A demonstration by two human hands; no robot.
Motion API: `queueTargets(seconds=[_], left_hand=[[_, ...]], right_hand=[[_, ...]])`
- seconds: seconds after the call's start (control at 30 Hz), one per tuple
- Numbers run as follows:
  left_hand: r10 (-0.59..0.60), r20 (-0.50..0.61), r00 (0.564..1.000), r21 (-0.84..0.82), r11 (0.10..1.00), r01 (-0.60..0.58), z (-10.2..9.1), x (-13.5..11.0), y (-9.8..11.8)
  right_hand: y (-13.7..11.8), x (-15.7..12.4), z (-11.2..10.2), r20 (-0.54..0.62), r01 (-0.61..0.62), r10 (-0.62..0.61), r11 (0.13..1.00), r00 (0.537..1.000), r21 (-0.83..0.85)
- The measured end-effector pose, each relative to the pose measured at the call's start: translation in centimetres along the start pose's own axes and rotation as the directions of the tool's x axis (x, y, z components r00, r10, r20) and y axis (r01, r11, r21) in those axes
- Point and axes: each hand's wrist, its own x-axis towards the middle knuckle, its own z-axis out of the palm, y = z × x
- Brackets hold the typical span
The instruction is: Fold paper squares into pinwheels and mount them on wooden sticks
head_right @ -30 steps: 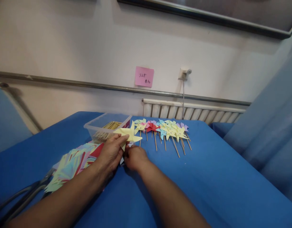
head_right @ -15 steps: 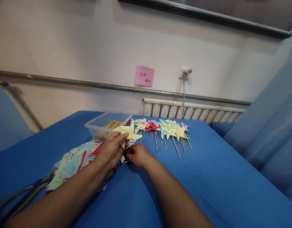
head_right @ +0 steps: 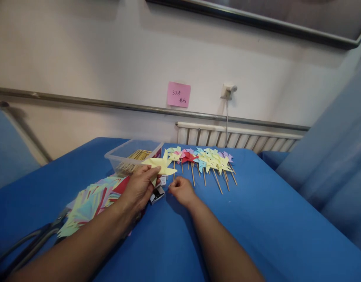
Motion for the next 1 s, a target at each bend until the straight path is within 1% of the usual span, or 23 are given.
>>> queueTargets(seconds=[0.07, 0.13, 0.17, 0.27, 0.37, 0.47, 0.53, 0.63, 0.8, 1.0], left_hand=[[-0.017, 0.013, 1.0, 0.018, 1.0, 0.017, 0.0, -0.1, -0.6], [-0.036, 0.03, 0.999, 0.043, 0.998, 0.035, 0.1, -0.3, -1.3], [-0.046, 0.038, 0.998, 0.056, 0.998, 0.043, 0.1, -0.5, -1.6], [-0.062, 0.052, 0.997, 0.093, 0.994, 0.058, 0.2, -0.8, -2.5], [-0.06, 0.053, 0.997, 0.121, 0.991, 0.053, 0.3, -0.9, -3.0], [-0.049, 0.059, 0.997, 0.145, 0.989, 0.04, 0.4, -1.0, -3.2], [-0.042, 0.068, 0.997, 0.162, 0.986, 0.031, 0.4, -1.0, -3.3], [-0.029, 0.073, 0.997, 0.183, 0.983, 0.015, 0.4, -0.9, -3.3], [-0.015, 0.065, 0.998, 0.202, 0.979, 0.002, 0.3, -0.7, -3.3], [-0.013, 0.08, 0.997, 0.217, 0.976, -0.005, 0.3, -1.0, -3.5]], right_hand=[[0.5, -1.2, -0.9, -0.02, -0.021, 0.019, 0.997, 1.0, -0.068], [0.8, -2.7, -2.1, -0.018, -0.017, 0.014, 0.989, 1.0, -0.146], [0.8, -3.4, -2.7, -0.008, -0.005, 0.004, 0.983, 1.0, -0.183], [0.6, -5.0, -4.3, 0.082, 0.073, -0.053, 0.963, 0.995, -0.258], [0.5, -5.7, -5.5, 0.15, 0.126, -0.084, 0.947, 0.985, -0.297], [0.8, -5.6, -6.2, 0.143, 0.113, -0.068, 0.937, 0.987, -0.331], [1.1, -5.5, -6.3, 0.122, 0.093, -0.053, 0.931, 0.991, -0.352], [1.0, -5.4, -6.0, 0.114, 0.081, -0.041, 0.923, 0.993, -0.376], [-0.1, -5.7, -4.8, 0.156, 0.11, -0.05, 0.907, 0.987, -0.407], [-0.4, -5.5, -4.7, 0.16, 0.101, -0.031, 0.887, 0.987, -0.451]])
